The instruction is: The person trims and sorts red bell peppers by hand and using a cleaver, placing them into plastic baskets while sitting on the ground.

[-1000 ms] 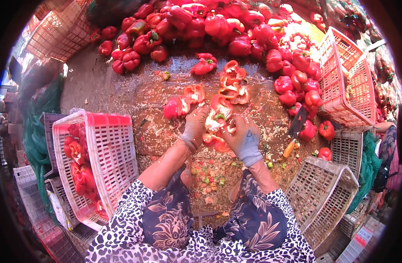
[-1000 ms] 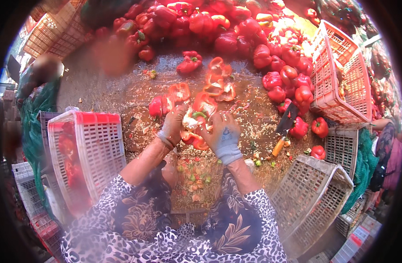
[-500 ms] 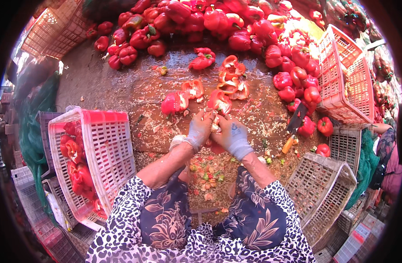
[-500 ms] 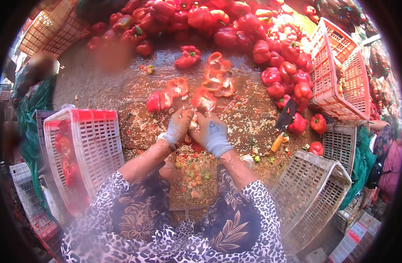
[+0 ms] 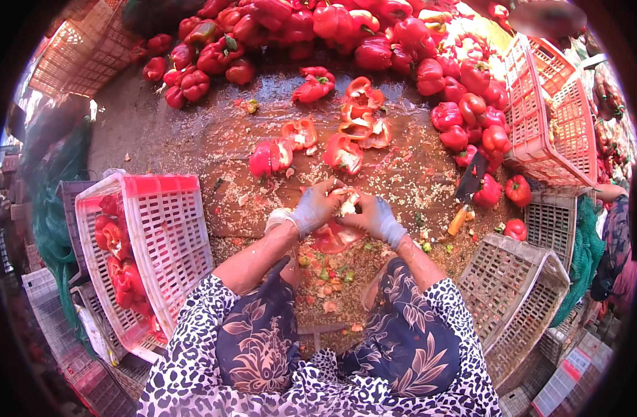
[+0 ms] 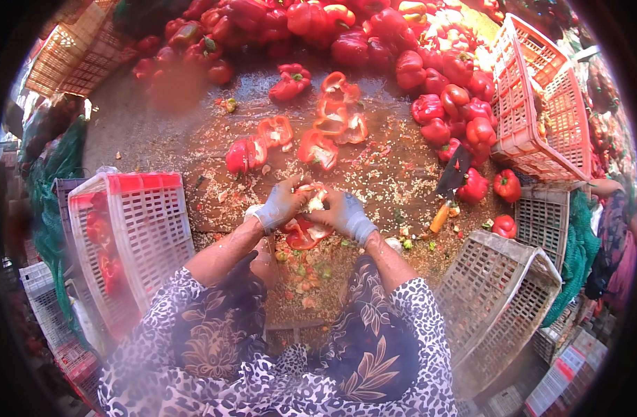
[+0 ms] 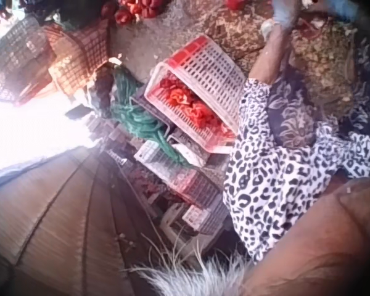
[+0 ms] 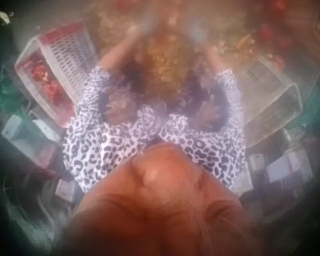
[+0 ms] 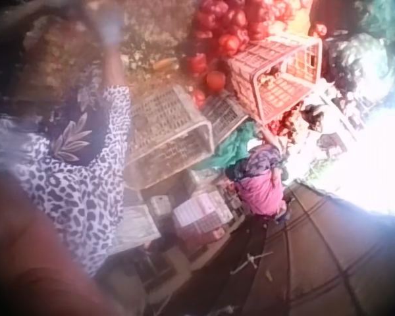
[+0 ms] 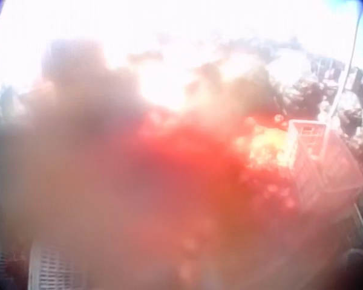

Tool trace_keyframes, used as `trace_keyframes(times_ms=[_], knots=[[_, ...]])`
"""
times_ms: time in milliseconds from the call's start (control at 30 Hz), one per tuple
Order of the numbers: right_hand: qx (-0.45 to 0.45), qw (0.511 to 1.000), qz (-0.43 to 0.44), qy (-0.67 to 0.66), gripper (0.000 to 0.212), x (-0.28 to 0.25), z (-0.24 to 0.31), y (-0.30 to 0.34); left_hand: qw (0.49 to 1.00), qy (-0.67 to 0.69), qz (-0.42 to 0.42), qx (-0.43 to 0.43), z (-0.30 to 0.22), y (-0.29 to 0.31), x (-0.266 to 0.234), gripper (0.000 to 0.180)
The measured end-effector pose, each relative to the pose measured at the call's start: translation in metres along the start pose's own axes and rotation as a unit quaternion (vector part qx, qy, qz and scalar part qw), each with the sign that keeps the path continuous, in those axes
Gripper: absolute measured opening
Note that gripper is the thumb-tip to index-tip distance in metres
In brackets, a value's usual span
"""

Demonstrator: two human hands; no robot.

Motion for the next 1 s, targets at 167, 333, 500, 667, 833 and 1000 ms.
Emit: trace_keyframes(times_ms=[167, 333, 500, 667, 833, 1000], knots=[[-0.013, 0.997, 0.078, 0.007, 0.066, -0.006, -0.007, -0.006, 0.991, -0.128, 0.02, 0.016, -0.004, -0.001, -0.002, 0.026], [0.039, 0.988, 0.021, 0.151, 0.057, -0.011, 0.012, -0.023, 0.954, -0.292, -0.065, 0.037, -0.021, -0.006, 0.002, 0.024], [0.036, 0.994, -0.092, 0.045, 0.048, 0.015, -0.004, -0.02, 0.962, -0.257, -0.093, -0.009, -0.005, -0.011, 0.004, 0.027], [0.099, 0.92, -0.202, -0.321, 0.038, 0.001, -0.032, -0.004, 0.974, -0.137, -0.163, -0.072, 0.033, -0.016, -0.009, 0.025], [0.084, 0.814, -0.043, -0.573, 0.028, 0.026, -0.033, 0.025, 0.931, 0.332, -0.086, -0.128, 0.046, -0.014, -0.019, 0.027], [0.013, 0.68, 0.085, -0.728, 0.038, -0.005, -0.032, 0.038, 0.951, 0.295, -0.049, -0.077, -0.022, 0.015, -0.073, 0.024]])
Point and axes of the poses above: each hand's wrist, its own y-axis away from the middle knuckle, its own x-axis out of the palm, z = x × y, the point moved 3 cm from there along -y, towards the middle knuckle, and after that the axes turned 4 degrees about -y, right-handed, at the moved point
